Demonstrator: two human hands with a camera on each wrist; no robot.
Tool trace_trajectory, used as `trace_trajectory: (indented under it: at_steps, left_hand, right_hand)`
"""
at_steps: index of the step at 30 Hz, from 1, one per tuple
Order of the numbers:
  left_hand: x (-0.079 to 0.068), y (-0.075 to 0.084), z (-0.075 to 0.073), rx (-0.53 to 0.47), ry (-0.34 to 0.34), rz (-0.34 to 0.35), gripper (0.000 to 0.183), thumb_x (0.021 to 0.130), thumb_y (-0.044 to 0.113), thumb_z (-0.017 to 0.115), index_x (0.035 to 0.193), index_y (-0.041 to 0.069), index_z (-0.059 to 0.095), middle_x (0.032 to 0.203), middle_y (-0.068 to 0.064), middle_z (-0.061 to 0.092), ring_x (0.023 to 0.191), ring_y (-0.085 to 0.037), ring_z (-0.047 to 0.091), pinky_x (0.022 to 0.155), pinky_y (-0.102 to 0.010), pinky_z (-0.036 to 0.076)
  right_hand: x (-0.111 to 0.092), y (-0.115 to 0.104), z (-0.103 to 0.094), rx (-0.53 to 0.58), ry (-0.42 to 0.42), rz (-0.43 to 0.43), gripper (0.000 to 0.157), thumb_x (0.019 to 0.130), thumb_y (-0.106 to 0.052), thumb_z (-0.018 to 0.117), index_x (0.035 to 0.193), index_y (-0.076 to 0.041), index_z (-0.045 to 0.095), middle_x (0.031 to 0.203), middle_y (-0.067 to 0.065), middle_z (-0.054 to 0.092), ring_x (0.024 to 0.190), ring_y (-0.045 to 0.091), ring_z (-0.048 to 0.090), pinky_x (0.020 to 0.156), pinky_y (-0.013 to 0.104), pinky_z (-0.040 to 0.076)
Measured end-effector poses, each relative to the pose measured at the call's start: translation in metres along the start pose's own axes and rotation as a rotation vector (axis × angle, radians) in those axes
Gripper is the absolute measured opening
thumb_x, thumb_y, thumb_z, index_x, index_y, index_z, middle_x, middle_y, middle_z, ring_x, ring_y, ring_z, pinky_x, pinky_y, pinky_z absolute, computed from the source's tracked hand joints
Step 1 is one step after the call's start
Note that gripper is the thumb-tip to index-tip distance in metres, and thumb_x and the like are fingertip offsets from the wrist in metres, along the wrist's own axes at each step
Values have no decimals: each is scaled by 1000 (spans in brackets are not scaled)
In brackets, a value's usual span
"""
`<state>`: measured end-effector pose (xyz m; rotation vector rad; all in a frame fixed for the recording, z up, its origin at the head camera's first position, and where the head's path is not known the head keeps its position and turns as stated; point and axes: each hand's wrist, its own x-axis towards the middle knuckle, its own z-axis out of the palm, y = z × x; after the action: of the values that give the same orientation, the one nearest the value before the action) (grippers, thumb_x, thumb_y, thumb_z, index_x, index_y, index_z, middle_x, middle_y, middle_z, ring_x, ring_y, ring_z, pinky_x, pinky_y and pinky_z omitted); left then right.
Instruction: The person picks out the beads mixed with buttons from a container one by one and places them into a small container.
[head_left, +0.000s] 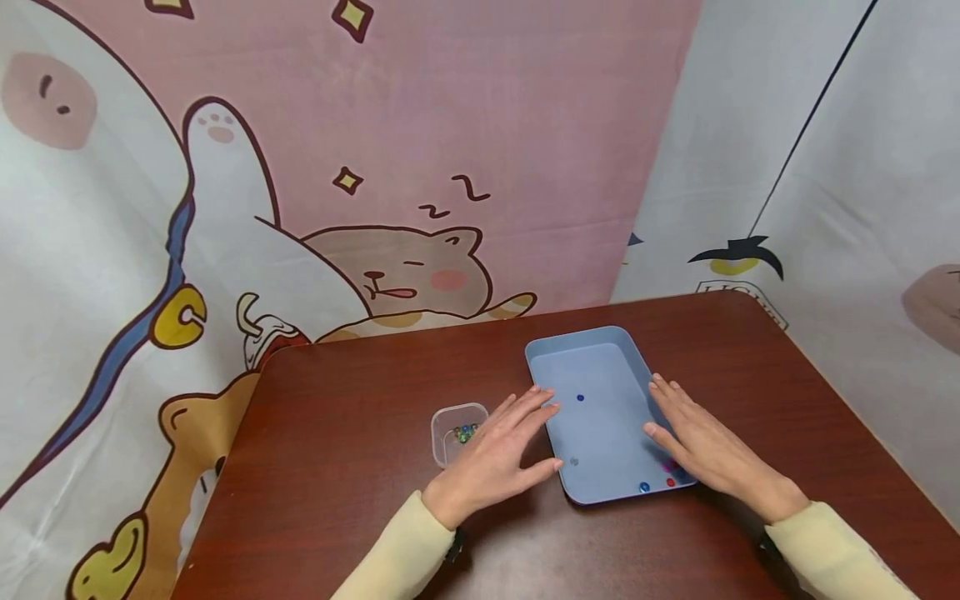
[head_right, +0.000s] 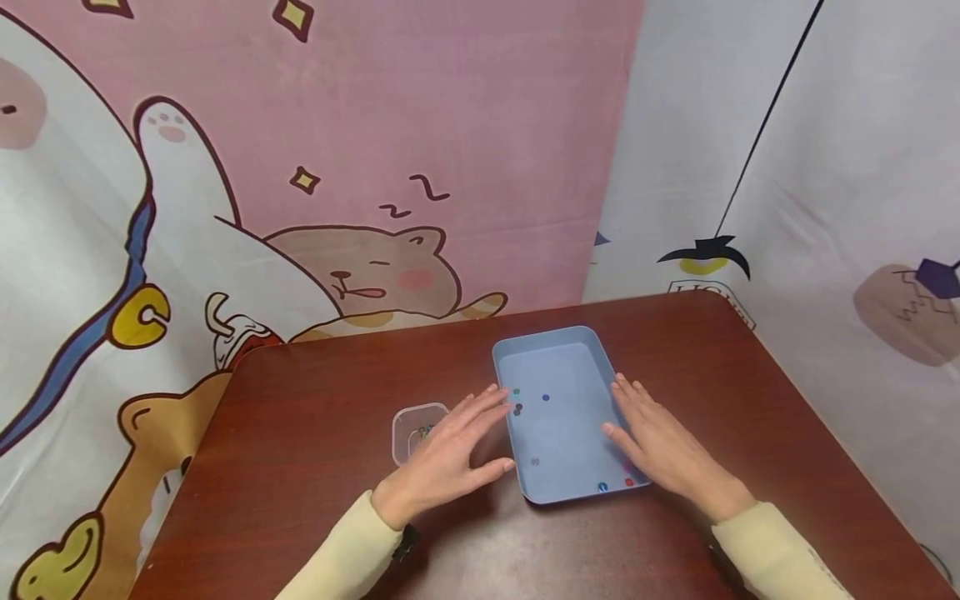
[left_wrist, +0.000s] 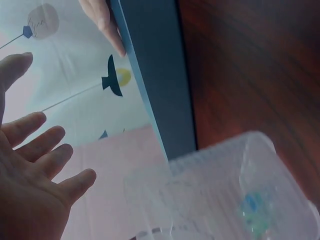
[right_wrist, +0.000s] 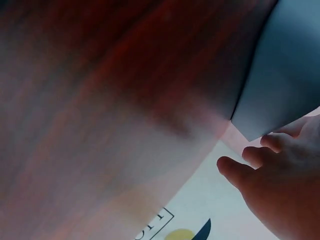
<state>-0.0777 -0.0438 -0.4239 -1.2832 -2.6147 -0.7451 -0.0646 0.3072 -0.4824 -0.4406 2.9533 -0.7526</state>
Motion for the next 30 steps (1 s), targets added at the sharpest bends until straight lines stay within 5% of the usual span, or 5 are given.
trace_trajectory:
  at_steps: [8, 15, 30]
  left_hand:
    - [13, 10, 14, 54, -42, 35, 65, 99, 44, 70, 151, 10, 52, 161, -4, 42, 153, -18, 31, 122, -41, 29]
    - [25, 17, 28, 48, -151, 15, 64, 100, 46, 66, 153, 12, 50, 163, -2, 40, 153, -19, 31, 121, -42, 32]
    - [60, 25, 45, 139, -237, 162, 52, 99, 39, 71, 145, 15, 61, 148, 0, 56, 136, -10, 51, 116, -26, 36]
  right_hand:
    - [4, -6, 2, 89, -42, 23, 84, 107, -44, 54, 164, 1, 12, 171, 22, 7, 153, 49, 18, 113, 73, 25]
    - [14, -14, 0, 123, -80, 20, 82, 107, -44, 51, 164, 1, 13, 171, 23, 6, 152, 51, 19, 111, 74, 26]
    - [19, -7, -20, 142, -41, 73, 69, 110, -41, 47, 159, 4, 31, 163, 30, 29, 146, 54, 29, 109, 75, 29]
